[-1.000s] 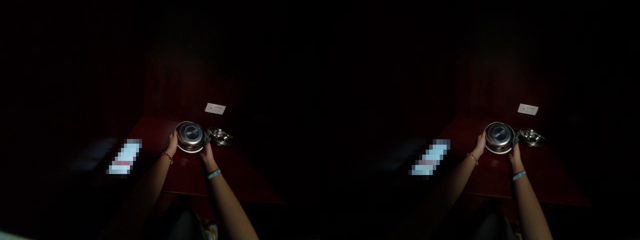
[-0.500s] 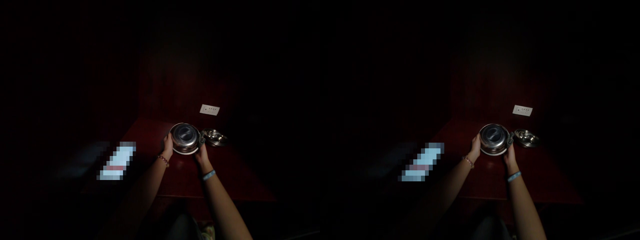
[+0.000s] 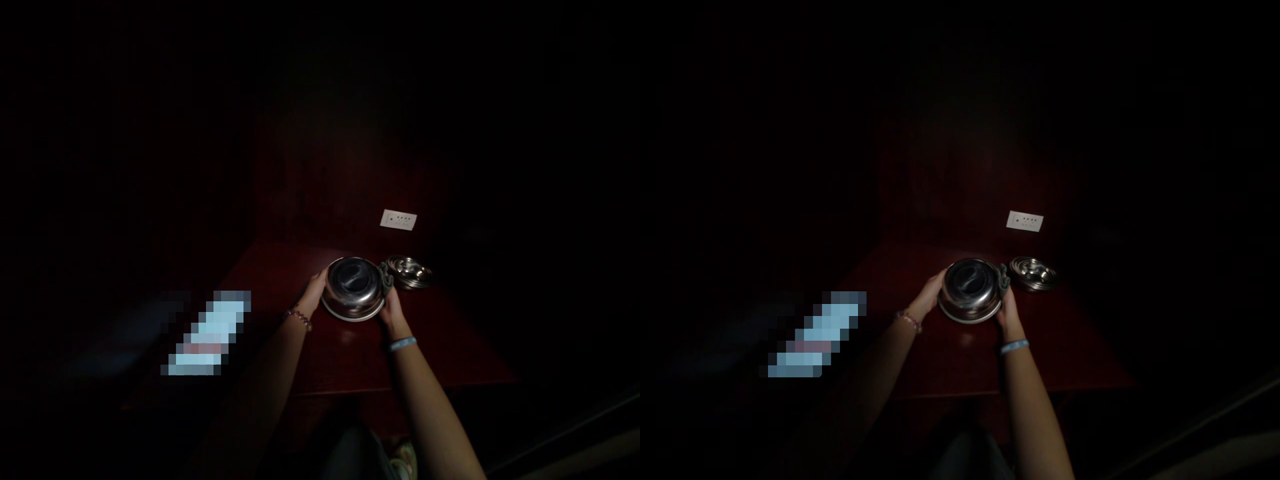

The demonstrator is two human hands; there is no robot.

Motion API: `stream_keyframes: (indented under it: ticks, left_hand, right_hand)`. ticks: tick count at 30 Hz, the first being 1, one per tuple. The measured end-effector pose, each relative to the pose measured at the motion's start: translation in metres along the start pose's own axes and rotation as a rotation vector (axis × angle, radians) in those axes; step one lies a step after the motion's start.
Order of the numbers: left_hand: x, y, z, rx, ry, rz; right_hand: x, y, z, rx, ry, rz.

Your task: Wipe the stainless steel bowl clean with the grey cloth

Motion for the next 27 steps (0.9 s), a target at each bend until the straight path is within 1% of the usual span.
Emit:
stream_keyframes:
  ticks: [3,6,8,11,13,16,18,21,24,25,27]
  left_hand:
    - [-0.001,-0.001,-0.003,-0.001,-0.014,-0.048]
    - [0.005,0.003,0.0,0.01,0.006,-0.039]
    - [0.011,0.006,0.004,0.054,0.0,-0.023]
    - [0.017,0.01,0.011,0.17,-0.072,-0.018]
    - [0.019,0.011,0.015,0.23,-0.13,-0.024]
    - [0.021,0.011,0.015,0.25,-0.197,-0.009]
    - [0.025,0.014,0.012,0.228,-0.225,-0.032]
    - [0.033,0.027,0.007,0.198,-0.212,-0.109]
    - [0.04,0.04,0.005,0.252,-0.203,-0.193]
    - [0.042,0.042,0.005,0.278,-0.194,-0.192]
    - [0.041,0.042,0.005,0.323,-0.172,-0.141]
  right_hand:
    - [0.002,-0.002,-0.001,0.006,0.048,0.01]
    - [0.002,-0.003,-0.003,0.011,0.048,0.018]
    - [0.001,-0.004,-0.003,-0.024,0.043,0.034]
    - [0.001,-0.004,-0.003,-0.082,0.06,0.057]
    - [0.002,-0.003,-0.003,-0.107,0.085,0.048]
    - [0.004,-0.001,-0.005,-0.157,0.071,0.026]
    - [0.005,0.001,-0.008,-0.208,0.041,0.023]
    - [0.008,0.007,-0.008,-0.28,0.052,-0.024]
    - [0.01,0.014,-0.003,-0.266,0.113,-0.077]
    - [0.01,0.015,-0.001,-0.244,0.128,-0.085]
    - [0.011,0.017,0.004,-0.195,0.15,-0.103]
Point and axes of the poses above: each hand's wrist, its own x-axis away from the middle knuckle, its own y-axis out of the palm, z = x × y, the point moved 3 cm from there along -x, towards the middle knuckle, and after that the axes turned 10 degrees about -x, right-handed, at the moved point
